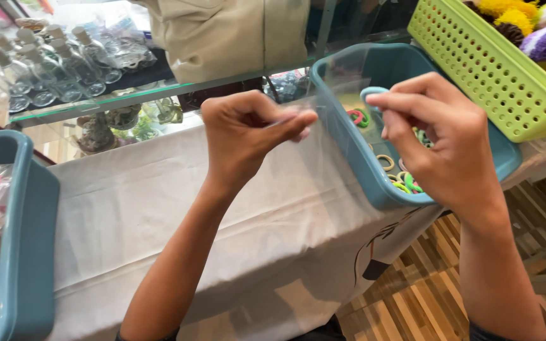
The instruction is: Sorting and packaging colorful hair ties into small plastic bags.
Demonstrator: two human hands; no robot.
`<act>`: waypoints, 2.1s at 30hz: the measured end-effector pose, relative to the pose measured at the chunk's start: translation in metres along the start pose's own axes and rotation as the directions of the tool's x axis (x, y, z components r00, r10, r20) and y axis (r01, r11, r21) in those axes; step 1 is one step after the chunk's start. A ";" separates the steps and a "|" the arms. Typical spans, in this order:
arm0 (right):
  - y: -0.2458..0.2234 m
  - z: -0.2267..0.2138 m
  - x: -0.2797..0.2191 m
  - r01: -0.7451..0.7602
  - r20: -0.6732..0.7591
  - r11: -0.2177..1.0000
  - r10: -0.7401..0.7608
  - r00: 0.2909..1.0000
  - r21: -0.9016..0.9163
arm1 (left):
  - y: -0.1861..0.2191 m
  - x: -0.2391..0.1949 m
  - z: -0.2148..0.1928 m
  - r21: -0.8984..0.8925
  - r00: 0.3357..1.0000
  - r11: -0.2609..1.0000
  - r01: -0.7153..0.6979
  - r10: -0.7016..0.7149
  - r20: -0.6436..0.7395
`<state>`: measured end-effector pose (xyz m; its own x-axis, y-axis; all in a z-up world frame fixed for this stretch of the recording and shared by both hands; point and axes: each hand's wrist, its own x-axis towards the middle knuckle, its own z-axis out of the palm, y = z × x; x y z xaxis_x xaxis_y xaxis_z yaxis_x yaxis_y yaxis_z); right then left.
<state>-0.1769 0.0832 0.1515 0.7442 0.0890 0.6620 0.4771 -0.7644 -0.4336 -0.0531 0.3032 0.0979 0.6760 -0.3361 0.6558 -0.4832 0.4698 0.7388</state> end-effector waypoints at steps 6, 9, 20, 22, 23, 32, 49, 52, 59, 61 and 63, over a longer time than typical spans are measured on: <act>-0.017 0.020 -0.001 0.052 0.034 0.998 -0.051 0.998 -0.018 | 0.009 -0.027 -0.035 0.094 0.984 0.995 -0.024 0.040 -0.176; -0.024 0.030 0.002 0.003 0.051 1.000 -0.003 0.999 -0.003 | 0.019 -0.038 -0.045 0.208 0.976 0.977 -0.046 0.088 -0.200; -0.044 0.094 0.010 0.293 0.150 0.952 -0.304 0.941 0.092 | 0.023 -0.071 -0.064 -0.226 0.803 0.941 0.252 -0.334 -0.493; -0.043 0.100 0.016 0.321 0.162 0.938 -0.340 0.927 0.130 | 0.013 -0.080 -0.067 -0.258 0.801 0.915 0.311 -0.398 -0.447; -0.043 0.103 0.019 0.343 0.170 0.925 -0.369 0.914 0.162 | 0.008 -0.085 -0.068 -0.290 0.794 0.882 0.373 -0.464 -0.391; -0.038 0.120 0.015 0.297 0.194 0.931 -0.338 0.921 0.212 | -0.005 -0.119 -0.088 0.038 0.782 0.883 0.468 -0.393 -0.484; -0.048 0.096 -0.001 0.081 0.228 0.920 -0.179 0.957 0.383 | 0.068 -0.118 -0.084 0.588 0.975 0.792 -0.166 0.219 -0.020; -0.055 0.082 -0.011 0.107 0.075 0.918 -0.146 0.986 0.382 | 0.069 -0.119 -0.085 0.598 0.973 0.783 -0.171 0.229 -0.020; -0.108 0.067 -0.020 0.239 -0.059 0.928 -0.232 0.971 0.287 | 0.068 -0.117 -0.080 0.646 0.962 0.735 -0.207 0.274 -0.004; -0.113 0.071 -0.020 0.248 -0.050 0.932 -0.244 0.969 0.265 | 0.069 -0.117 -0.078 0.659 0.960 0.721 -0.214 0.282 0.004; -0.118 0.074 -0.017 0.257 -0.041 0.936 -0.254 0.966 0.243 | 0.069 -0.117 -0.078 0.671 0.957 0.708 -0.221 0.289 0.012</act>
<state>-0.2116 0.2193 0.1462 0.5787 0.2544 0.7749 0.7507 -0.5374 -0.3842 -0.1225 0.4384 0.0605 0.5013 -0.1955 0.8429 -0.8649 -0.1409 0.4817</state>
